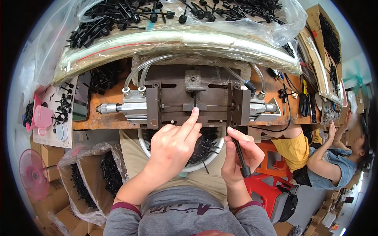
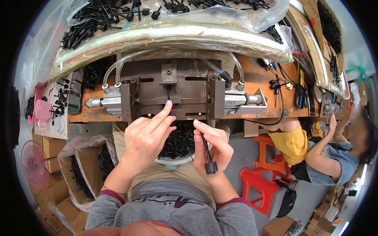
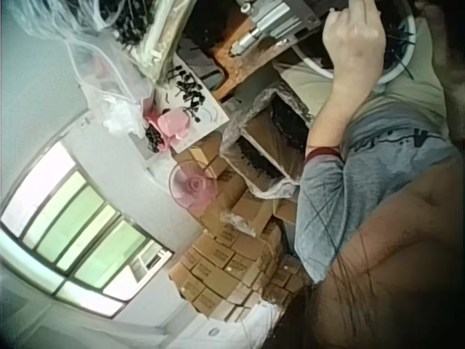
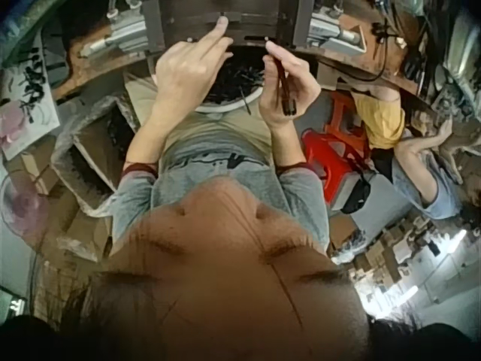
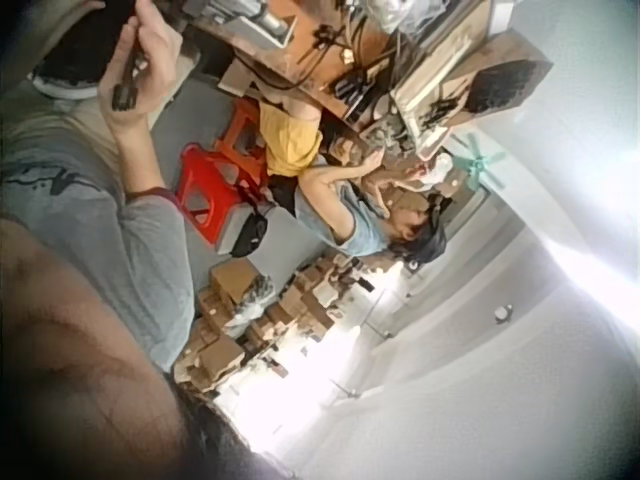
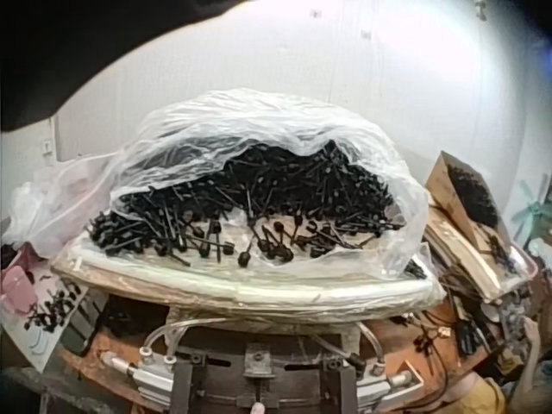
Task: Assemble small plastic components using a pneumatic clamping fixture.
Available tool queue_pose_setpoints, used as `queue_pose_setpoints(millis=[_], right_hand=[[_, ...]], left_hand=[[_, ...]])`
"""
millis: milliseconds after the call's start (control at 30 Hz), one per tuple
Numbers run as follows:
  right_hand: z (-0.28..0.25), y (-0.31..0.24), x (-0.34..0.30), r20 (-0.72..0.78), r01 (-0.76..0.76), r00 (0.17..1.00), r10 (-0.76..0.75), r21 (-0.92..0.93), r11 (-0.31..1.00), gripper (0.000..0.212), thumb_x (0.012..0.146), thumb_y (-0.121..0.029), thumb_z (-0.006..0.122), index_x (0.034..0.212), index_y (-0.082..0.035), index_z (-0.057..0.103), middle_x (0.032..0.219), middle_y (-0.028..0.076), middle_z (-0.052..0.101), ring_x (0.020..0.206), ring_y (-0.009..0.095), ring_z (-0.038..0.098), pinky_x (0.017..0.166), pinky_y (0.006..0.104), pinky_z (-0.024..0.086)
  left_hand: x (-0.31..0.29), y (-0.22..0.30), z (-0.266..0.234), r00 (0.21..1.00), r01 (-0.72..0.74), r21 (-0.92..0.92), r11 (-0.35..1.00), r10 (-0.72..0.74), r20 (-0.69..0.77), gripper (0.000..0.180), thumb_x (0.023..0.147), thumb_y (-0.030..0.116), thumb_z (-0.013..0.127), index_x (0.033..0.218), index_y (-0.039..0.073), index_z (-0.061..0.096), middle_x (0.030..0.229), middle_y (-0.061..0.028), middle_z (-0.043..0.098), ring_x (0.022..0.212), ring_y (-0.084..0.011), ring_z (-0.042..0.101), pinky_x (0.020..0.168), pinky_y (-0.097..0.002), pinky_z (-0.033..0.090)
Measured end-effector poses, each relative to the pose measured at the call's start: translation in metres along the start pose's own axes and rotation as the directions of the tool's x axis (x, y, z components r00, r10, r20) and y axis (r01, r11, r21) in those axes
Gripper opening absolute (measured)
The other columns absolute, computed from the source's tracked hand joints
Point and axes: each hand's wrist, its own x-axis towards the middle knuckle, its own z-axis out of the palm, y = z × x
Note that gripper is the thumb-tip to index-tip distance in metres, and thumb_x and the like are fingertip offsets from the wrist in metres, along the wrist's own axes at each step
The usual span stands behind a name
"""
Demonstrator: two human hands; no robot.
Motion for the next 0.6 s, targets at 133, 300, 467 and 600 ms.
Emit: queue_pose_setpoints(millis=[133, 300, 467, 600], right_hand=[[0.005, 0.006, -0.002, -0.077, 0.057, 0.996, -0.049, 0.108, 0.993, 0.035, 0.082, 0.009, 0.065, 0.108, -0.004, 0.045, 0.104, 0.023, 0.066, 0.083, 0.024, 0.066, 0.070, 0.0299, 0.055], [0.002, -0.003, 0.001, -0.085, 0.074, 0.993, -0.084, -0.117, 0.990, 0.029, 0.077, 0.005, 0.074, 0.100, -0.003, 0.059, 0.106, 0.018, 0.064, 0.083, 0.023, 0.065, 0.069, 0.0304, 0.057], [-0.003, -0.005, 0.002, -0.040, 0.178, 0.979, -0.200, -0.308, 0.935, 0.032, 0.067, 0.005, 0.076, 0.098, -0.001, 0.072, 0.098, 0.010, 0.061, 0.078, 0.022, 0.064, 0.066, 0.0288, 0.056], [0.001, -0.006, 0.004, 0.129, 0.261, 0.964, -0.234, -0.265, 0.928, 0.033, 0.065, -0.004, 0.067, 0.096, 0.004, 0.071, 0.094, 0.014, 0.064, 0.077, 0.025, 0.067, 0.065, 0.0313, 0.055]], left_hand=[[0.000, -0.001, 0.000, 1.000, 0.000, -0.001, 1.000, 0.000, 0.031, 0.023, 0.071, 0.012, 0.073, 0.091, 0.001, 0.069, 0.117, -0.0137, 0.065, 0.055, -0.0156, 0.058, 0.057, -0.0263, 0.047], [-0.001, -0.002, -0.002, 0.999, -0.006, -0.006, 1.000, 0.006, 0.045, 0.023, 0.072, 0.013, 0.071, 0.092, 0.000, 0.068, 0.117, -0.0149, 0.065, 0.053, -0.0155, 0.058, 0.057, -0.0265, 0.047], [-0.001, 0.003, -0.016, 0.992, 0.125, -0.383, 0.915, -0.105, 0.072, 0.034, 0.068, 0.013, 0.080, 0.099, 0.004, 0.069, 0.112, -0.0124, 0.067, 0.062, -0.0135, 0.064, 0.057, -0.0253, 0.050], [-0.014, 0.015, -0.027, 0.999, 0.018, -0.727, 0.686, 0.020, 0.043, 0.039, 0.068, 0.008, 0.080, 0.103, 0.000, 0.066, 0.094, -0.0123, 0.067, 0.077, -0.0235, 0.067, 0.065, -0.0302, 0.055]])
